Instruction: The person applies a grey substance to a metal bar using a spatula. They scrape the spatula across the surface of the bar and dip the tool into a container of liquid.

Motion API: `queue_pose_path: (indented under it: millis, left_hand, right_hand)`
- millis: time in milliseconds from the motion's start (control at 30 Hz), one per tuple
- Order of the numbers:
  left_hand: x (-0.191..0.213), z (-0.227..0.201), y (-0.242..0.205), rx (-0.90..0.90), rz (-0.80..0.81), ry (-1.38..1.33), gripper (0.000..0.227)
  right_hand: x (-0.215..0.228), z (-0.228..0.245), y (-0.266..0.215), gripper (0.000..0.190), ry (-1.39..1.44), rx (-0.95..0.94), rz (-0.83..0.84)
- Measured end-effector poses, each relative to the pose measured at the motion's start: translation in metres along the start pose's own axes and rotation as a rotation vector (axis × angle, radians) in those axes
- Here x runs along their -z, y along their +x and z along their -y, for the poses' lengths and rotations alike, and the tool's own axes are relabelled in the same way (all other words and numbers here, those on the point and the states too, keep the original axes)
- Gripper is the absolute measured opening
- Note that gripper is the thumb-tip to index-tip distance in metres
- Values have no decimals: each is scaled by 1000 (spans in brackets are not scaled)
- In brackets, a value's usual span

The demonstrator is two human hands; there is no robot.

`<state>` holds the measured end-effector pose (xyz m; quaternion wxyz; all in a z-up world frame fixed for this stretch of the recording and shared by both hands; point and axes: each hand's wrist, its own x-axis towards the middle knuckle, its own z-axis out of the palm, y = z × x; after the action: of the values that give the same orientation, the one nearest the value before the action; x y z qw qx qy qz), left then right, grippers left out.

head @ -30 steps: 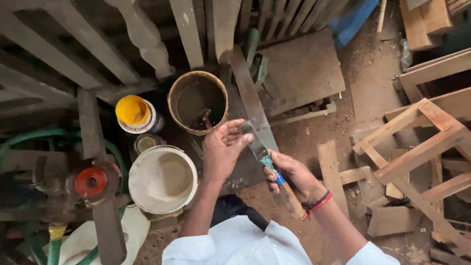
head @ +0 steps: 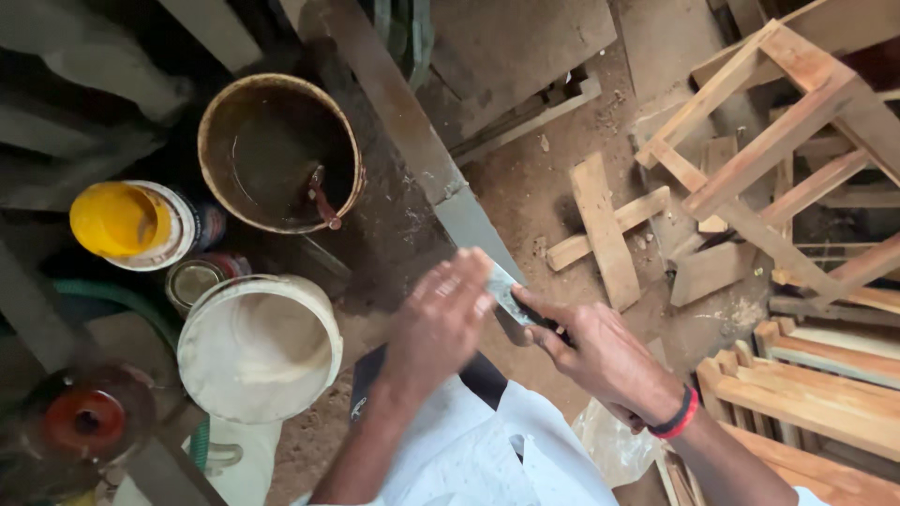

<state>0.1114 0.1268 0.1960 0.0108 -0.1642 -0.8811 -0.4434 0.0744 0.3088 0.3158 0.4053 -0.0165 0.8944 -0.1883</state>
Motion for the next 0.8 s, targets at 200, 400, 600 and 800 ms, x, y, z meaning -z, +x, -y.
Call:
queue_pose_path:
  millis: [200,400,600,800]
  left_hand:
    - [-28,-29,-22,56,35,-93,54]
    - [-39,-31,-28,112,-26,-59,61]
    - [-59,-31,-42,126,-35,-50,57]
    - [-55,-27,-39,133,-71,-62,53]
  right_hand:
    - [-8,-27,-4,60,207,114,-5]
    - [-1,-42,-33,61,1026,-391,277]
    - [-16,-52,-52,59,1292,-463,279]
    - [-14,-36,-45,59,1226,-492,253]
